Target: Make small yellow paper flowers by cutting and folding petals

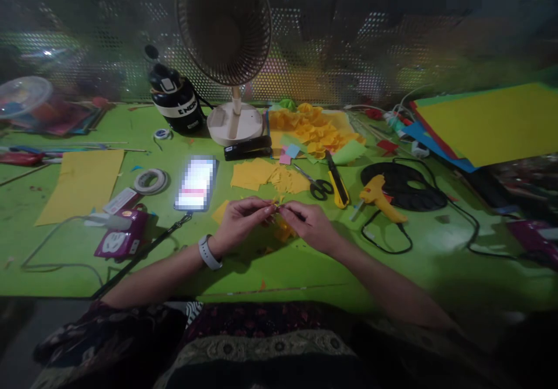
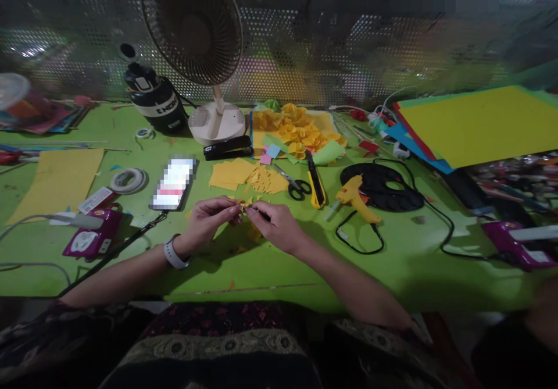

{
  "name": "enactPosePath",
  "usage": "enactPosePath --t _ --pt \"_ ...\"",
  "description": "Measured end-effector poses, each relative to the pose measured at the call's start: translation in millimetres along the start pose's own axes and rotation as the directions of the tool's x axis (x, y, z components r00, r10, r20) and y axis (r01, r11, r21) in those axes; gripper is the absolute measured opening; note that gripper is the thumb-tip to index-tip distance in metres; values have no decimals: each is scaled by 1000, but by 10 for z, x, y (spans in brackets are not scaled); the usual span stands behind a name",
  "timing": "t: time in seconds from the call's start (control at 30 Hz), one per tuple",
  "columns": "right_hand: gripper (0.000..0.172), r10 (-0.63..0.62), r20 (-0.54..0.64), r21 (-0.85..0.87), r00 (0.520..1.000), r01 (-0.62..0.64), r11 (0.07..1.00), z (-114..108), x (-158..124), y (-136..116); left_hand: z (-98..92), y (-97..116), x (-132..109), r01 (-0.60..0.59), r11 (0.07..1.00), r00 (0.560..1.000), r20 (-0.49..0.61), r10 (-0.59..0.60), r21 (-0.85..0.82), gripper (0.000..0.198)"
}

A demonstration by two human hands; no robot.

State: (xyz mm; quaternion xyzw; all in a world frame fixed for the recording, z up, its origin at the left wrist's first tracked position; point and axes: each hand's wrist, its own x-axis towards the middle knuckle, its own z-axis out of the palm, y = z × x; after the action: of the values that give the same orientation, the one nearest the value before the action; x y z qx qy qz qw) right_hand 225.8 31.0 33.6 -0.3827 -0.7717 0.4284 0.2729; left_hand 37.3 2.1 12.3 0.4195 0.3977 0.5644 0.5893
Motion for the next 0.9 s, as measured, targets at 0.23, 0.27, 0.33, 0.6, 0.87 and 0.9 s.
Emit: enactPosePath --t 0.23,0.27,0.33,0.6,0.87,0.9 --pt "25 -9 -21 18 1000 9 1000 -6 0 20 -3 -21 -4 13 1000 1000 -9 -13 0 15" --pt "25 -10 -19 14 1000 10 1000 -8 -1 20 -7 -29 -4 16 1000 1000 -11 -16 3 16" --pt "25 -14 -18 4 1000 14 1000 -10 -2 23 -13 -36 -4 22 1000 1000 -6 -22 10 17" --pt "30 -18 -5 -24 1000 18 1000 -15 6 28 -2 1 7 2 999 1000 -8 -2 40 12" --pt "32 -14 0 -33 1000 14 999 -21 9 17 -25 -6 -2 2 998 1000 18 -4 64 11" --pt "31 -12 1 -30 1000 12 999 -20 10 20 -26 -7 -2 -1 998 1000 16 0 68 11"
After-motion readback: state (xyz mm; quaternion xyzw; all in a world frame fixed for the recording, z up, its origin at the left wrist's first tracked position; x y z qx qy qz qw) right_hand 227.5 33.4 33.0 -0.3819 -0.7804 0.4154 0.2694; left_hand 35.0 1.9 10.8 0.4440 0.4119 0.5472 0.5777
